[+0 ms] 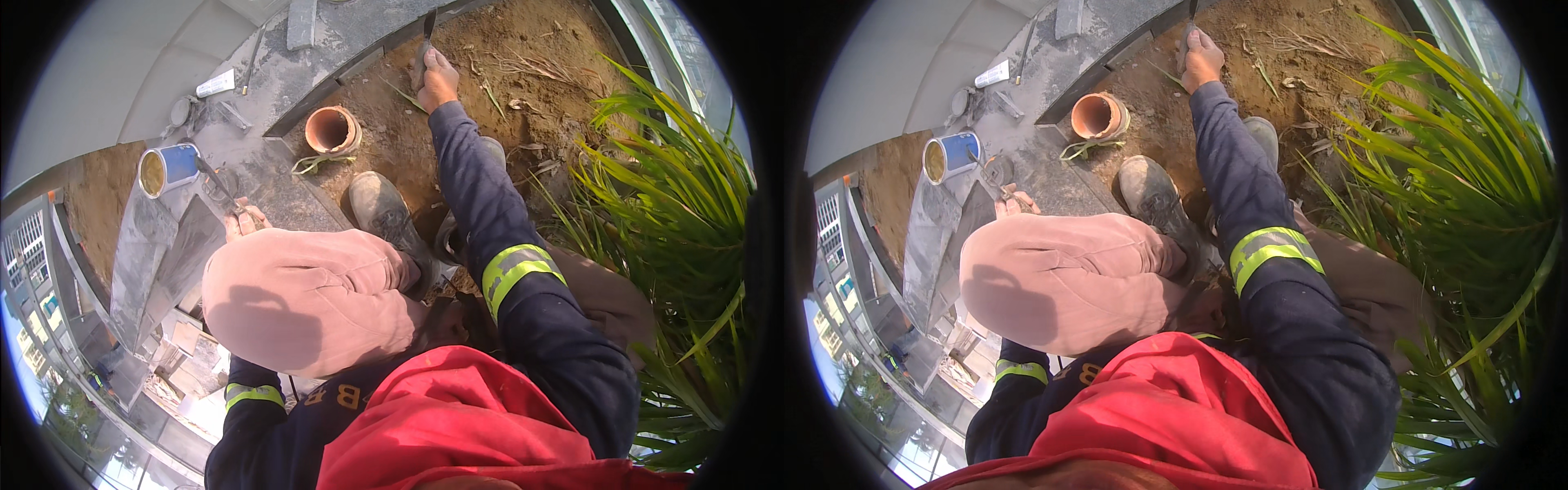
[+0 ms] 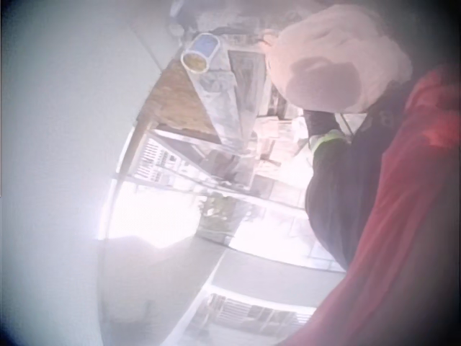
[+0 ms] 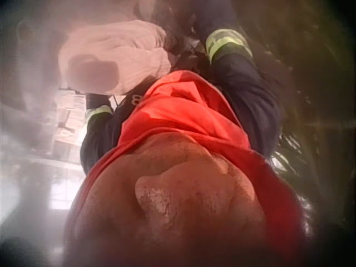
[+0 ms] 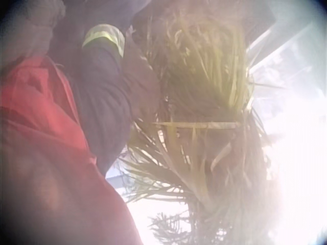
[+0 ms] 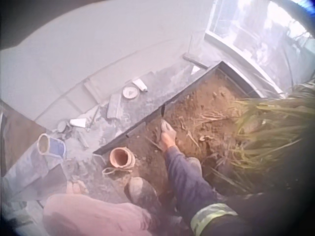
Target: The person uses a trowel and a smaller tool to scoop and spread a gray paste onto a tiled surface. They repeatedly transfer material between the tools and smooth the paste along the edges of the tiles.
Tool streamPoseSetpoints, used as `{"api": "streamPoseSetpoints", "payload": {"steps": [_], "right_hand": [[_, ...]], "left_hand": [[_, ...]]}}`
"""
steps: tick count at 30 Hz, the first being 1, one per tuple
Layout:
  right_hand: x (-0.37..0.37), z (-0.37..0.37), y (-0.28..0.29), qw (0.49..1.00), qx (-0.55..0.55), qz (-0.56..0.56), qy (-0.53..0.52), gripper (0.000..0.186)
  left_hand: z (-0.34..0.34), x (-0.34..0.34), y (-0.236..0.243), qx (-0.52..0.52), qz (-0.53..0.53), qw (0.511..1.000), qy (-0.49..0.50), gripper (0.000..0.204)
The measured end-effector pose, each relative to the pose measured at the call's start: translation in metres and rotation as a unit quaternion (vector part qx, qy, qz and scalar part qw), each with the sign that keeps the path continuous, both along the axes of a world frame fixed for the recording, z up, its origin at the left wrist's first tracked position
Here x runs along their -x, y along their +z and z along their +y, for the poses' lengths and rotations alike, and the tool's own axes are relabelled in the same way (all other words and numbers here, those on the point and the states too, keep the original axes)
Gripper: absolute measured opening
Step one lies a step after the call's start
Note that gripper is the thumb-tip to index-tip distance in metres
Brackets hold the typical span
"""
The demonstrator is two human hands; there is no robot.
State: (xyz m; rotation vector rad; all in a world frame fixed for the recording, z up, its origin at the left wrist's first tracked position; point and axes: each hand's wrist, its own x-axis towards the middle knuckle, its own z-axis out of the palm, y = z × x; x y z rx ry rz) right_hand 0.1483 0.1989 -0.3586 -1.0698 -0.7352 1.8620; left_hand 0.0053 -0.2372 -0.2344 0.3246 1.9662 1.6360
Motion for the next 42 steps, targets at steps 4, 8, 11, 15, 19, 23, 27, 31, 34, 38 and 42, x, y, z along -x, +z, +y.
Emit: {"api": "streamPoseSetpoints", "payload": {"steps": [4,8,11,15,19,23,27,31,34,38,42], "right_hand": [[0.007,-0.007,0.001,0.999,-0.002,-0.011,0.036,0.043],[0.020,-0.011,-0.004,1.000,0.010,0.023,0.004,0.043],[0.023,-0.011,-0.020,0.998,-0.053,-0.018,-0.010,0.045],[0.043,-0.042,-0.011,0.998,-0.031,-0.043,-0.026,0.048],[0.037,-0.049,-0.019,0.995,-0.050,-0.089,-0.003,0.047],[0.015,-0.061,0.001,0.994,-0.038,-0.099,0.018,0.043],[-0.017,-0.024,0.015,0.983,-0.127,-0.136,-0.006,0.043],[-0.025,0.008,0.077,0.881,-0.269,-0.389,0.021,0.038],[-0.037,0.048,0.083,0.809,-0.316,-0.492,0.063,0.040],[-0.044,0.087,0.095,0.712,-0.372,-0.594,0.053,0.041],[-0.039,0.110,0.107,0.708,-0.336,-0.617,0.072,0.040]], "left_hand": [[-0.031,-0.016,-0.057,0.123,0.055,0.991,0.009,0.042],[-0.049,-0.019,-0.089,0.194,0.150,0.969,0.025,0.041],[-0.050,-0.021,-0.105,0.218,0.190,0.957,0.027,0.041],[-0.062,-0.021,-0.111,0.239,0.237,0.941,0.040,0.041],[-0.060,-0.023,-0.119,0.238,0.266,0.933,0.042,0.040],[-0.068,-0.022,-0.122,0.247,0.301,0.920,0.051,0.040],[-0.063,-0.022,-0.137,0.238,0.337,0.909,0.055,0.040],[-0.081,-0.018,-0.148,0.253,0.399,0.880,0.055,0.040],[-0.085,-0.019,-0.161,0.253,0.439,0.861,0.046,0.039],[-0.043,-0.034,-0.126,0.261,0.259,0.923,0.113,0.040],[-0.040,-0.031,-0.108,0.241,0.202,0.940,0.129,0.039]]}}
